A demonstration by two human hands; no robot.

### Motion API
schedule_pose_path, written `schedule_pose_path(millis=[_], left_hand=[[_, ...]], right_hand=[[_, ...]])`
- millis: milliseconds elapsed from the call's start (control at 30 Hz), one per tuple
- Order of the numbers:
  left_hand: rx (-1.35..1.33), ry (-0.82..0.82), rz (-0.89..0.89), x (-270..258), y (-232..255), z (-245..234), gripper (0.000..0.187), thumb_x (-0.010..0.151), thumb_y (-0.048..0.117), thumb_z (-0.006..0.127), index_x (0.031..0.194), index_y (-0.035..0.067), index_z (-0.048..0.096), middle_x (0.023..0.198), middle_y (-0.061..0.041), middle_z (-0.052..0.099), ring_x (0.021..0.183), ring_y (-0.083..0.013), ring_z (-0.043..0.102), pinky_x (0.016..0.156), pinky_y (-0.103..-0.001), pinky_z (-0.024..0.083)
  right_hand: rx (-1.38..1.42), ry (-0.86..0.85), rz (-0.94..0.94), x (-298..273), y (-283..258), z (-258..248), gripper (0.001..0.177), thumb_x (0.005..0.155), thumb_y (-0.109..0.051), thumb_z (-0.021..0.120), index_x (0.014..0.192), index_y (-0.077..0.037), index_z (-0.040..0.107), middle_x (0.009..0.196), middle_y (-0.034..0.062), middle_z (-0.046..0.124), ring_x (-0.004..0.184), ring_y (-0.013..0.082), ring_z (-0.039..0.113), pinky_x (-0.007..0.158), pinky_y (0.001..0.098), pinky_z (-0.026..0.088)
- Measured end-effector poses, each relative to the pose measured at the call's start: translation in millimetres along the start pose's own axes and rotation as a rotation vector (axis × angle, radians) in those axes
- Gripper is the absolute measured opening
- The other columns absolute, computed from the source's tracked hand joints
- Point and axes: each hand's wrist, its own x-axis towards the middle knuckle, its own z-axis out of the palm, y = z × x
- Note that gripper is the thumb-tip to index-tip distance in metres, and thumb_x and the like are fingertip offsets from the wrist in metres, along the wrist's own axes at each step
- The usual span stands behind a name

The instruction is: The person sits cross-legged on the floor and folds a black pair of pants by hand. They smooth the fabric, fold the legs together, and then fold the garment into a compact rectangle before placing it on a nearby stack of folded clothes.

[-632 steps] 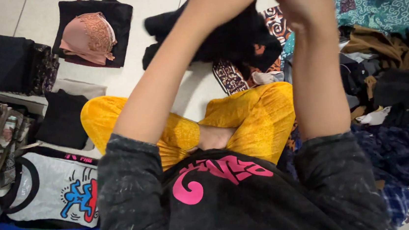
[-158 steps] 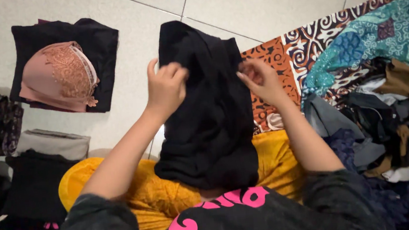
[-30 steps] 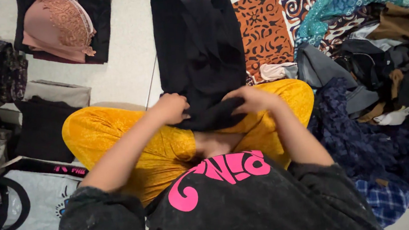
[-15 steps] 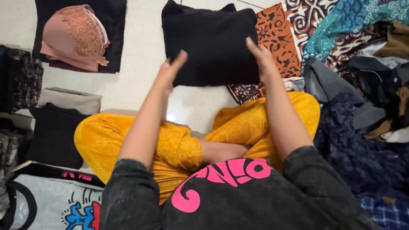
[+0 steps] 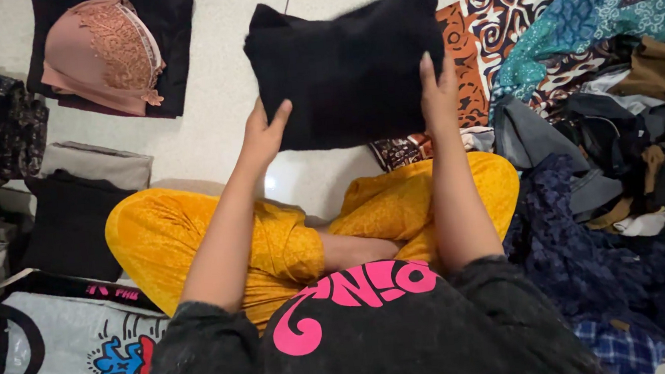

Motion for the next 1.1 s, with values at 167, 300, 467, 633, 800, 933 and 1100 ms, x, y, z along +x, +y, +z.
schedule_pose_path(millis=[167, 300, 467, 633, 800, 933, 1100], left_hand=[[0.108, 0.182, -0.186, 33.4, -17.9, 12.0, 0.059, 0.102, 0.043, 0.062, 0.139, -0.003, 0.052, 0.132, -0.021, 0.066, 0.124, -0.0326, 0.064, 0.106, -0.037, 0.048], [0.456, 0.413, -0.200, 29.6, -10.9, 27.7, 0.064, 0.101, 0.040, 0.063, 0.142, -0.005, 0.042, 0.137, -0.027, 0.055, 0.122, -0.0426, 0.057, 0.102, -0.046, 0.045], [0.898, 0.099, 0.630, 21.1, 18.7, 67.0, 0.057, 0.105, 0.029, 0.070, 0.156, 0.020, 0.045, 0.161, -0.013, 0.038, 0.154, -0.0344, 0.029, 0.123, -0.068, 0.023], [1.058, -0.104, 0.495, 67.0, 26.1, 92.8, 0.053, 0.097, 0.036, 0.063, 0.148, 0.025, 0.055, 0.163, -0.008, 0.036, 0.154, -0.0299, 0.022, 0.115, -0.079, 0.004], [1.059, -0.151, 0.394, 119.3, 21.7, 85.1, 0.037, 0.102, 0.039, 0.059, 0.138, 0.031, 0.067, 0.163, -0.006, 0.044, 0.156, -0.0227, 0.028, 0.120, -0.078, 0.004], [1.104, -0.234, 0.446, 158.0, 28.9, 58.8, 0.068, 0.090, 0.067, 0.062, 0.142, 0.024, 0.061, 0.153, -0.009, 0.050, 0.147, -0.0291, 0.036, 0.114, -0.069, 0.014], [1.129, -0.267, 0.085, 160.0, 34.6, 44.7, 0.070, 0.086, 0.074, 0.059, 0.145, 0.036, 0.057, 0.152, -0.008, 0.050, 0.130, -0.0362, 0.050, 0.103, -0.055, 0.041]], right_hand=[[-0.269, -0.062, 0.161, 27.4, 46.4, 29.7, 0.037, 0.107, -0.036, 0.060, 0.121, -0.002, 0.060, 0.115, 0.0152, 0.068, 0.106, 0.0226, 0.064, 0.095, 0.0339, 0.050], [-0.294, -0.034, 0.117, 29.4, 63.4, 36.8, 0.035, 0.106, -0.034, 0.061, 0.120, -0.002, 0.060, 0.113, 0.0169, 0.070, 0.105, 0.0262, 0.067, 0.094, 0.0350, 0.051], [-0.668, 0.213, -0.155, 9.7, 24.0, 48.9, 0.039, 0.108, -0.025, 0.064, 0.138, -0.003, 0.052, 0.132, 0.0224, 0.060, 0.122, 0.0362, 0.058, 0.101, 0.0404, 0.048], [-0.931, -0.265, -0.494, 1.5, -2.3, 84.6, 0.053, 0.108, -0.032, 0.056, 0.157, -0.015, 0.046, 0.165, 0.0145, 0.039, 0.156, 0.0348, 0.032, 0.127, 0.0550, 0.018], [-0.770, -0.281, -0.261, 19.2, 19.3, 90.7, 0.056, 0.111, -0.038, 0.051, 0.161, -0.016, 0.040, 0.170, 0.0123, 0.031, 0.159, 0.0350, 0.025, 0.127, 0.0595, 0.009], [-0.705, -0.335, -0.310, 26.4, 25.6, 78.7, 0.060, 0.107, -0.039, 0.059, 0.159, -0.015, 0.042, 0.169, 0.0135, 0.031, 0.158, 0.0352, 0.025, 0.127, 0.0590, 0.014], [-0.797, -0.125, -0.345, 5.2, 8.1, 78.3, 0.056, 0.100, -0.035, 0.077, 0.146, -0.012, 0.053, 0.157, 0.0140, 0.045, 0.150, 0.0341, 0.039, 0.126, 0.0527, 0.027]])
